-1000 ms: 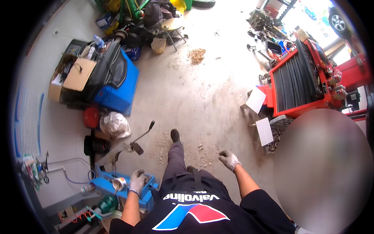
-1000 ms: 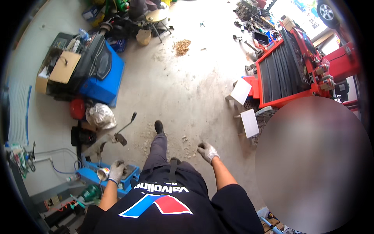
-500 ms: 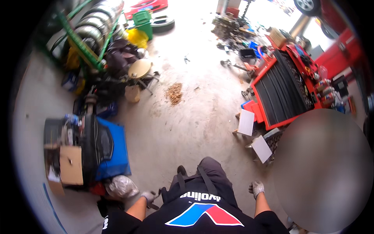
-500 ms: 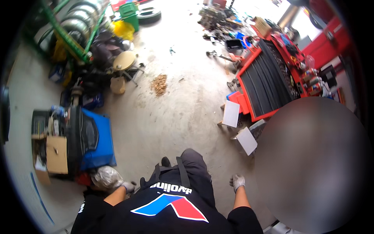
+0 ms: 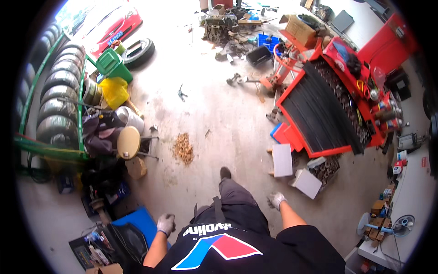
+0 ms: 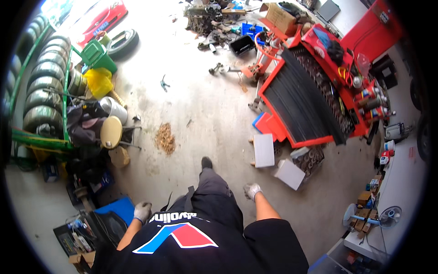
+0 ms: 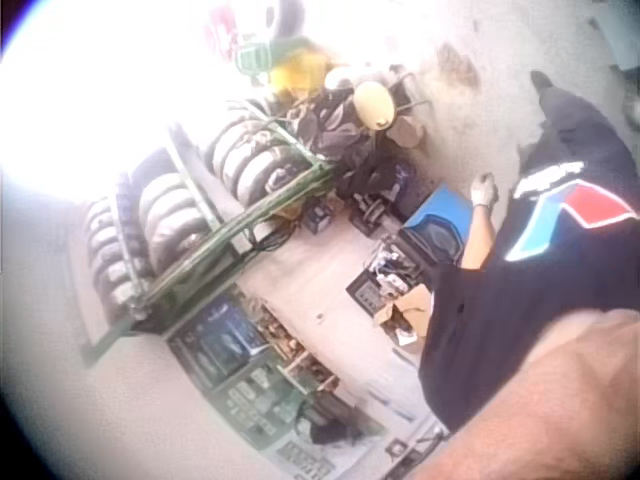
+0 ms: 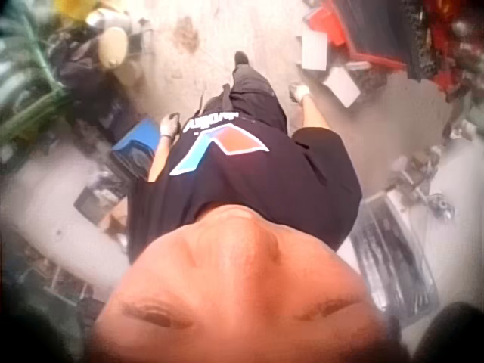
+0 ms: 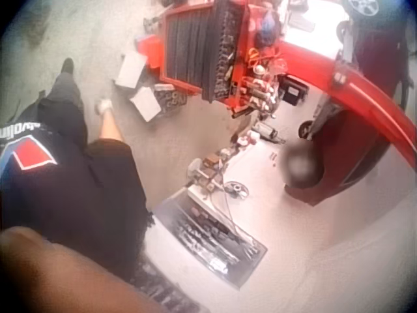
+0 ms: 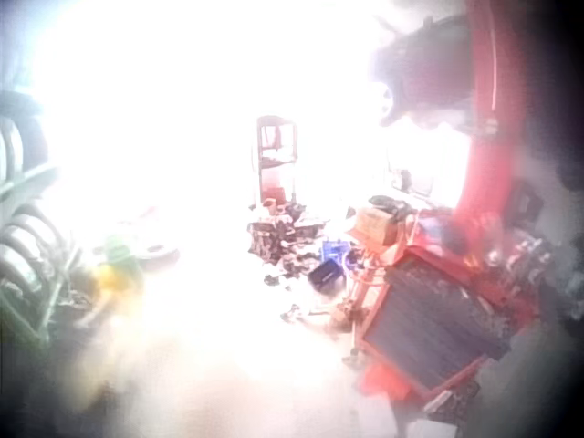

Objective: The person organizes tools in a blue tray, then moves around the garage handling a brake disc, a spray can, and various hand tools. They place items on shelves and a red tool cart while walking through the workspace.

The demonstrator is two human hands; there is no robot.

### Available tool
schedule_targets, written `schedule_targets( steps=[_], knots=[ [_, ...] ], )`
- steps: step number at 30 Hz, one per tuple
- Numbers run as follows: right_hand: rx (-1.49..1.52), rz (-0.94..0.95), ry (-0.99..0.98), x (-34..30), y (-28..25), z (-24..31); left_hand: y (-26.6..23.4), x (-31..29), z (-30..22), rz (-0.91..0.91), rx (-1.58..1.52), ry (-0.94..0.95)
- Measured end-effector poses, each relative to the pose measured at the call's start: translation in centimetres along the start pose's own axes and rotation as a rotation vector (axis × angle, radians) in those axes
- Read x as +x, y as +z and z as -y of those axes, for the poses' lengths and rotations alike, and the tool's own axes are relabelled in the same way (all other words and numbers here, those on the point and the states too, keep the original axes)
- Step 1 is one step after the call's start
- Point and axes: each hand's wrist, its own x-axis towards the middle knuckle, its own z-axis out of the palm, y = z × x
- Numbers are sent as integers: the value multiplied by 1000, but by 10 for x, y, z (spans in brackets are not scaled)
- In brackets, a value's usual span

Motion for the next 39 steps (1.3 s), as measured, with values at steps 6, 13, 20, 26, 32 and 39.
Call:
schedule_targets(
  steps=[6,13,20,26,32,39],
  knots=[
    [194,-84,-394,60,-100,281,-21,77,-104,54,16,-81],
    [148,-160,-491,74,-61,498,-21,309,-50,197,353,68],
    [899,435,302,109,-86,448,-124,433,-403,313,120,-35],
    [731,24,9,133,-50,539,-257,561,-648,136,-37,19],
    [621,56,-14,201,-49,664,-302,676,-794,15,-253,194],
    [646,-10,-67,314,-163,825,-232,666,-874,353,276,-14]
  ],
)
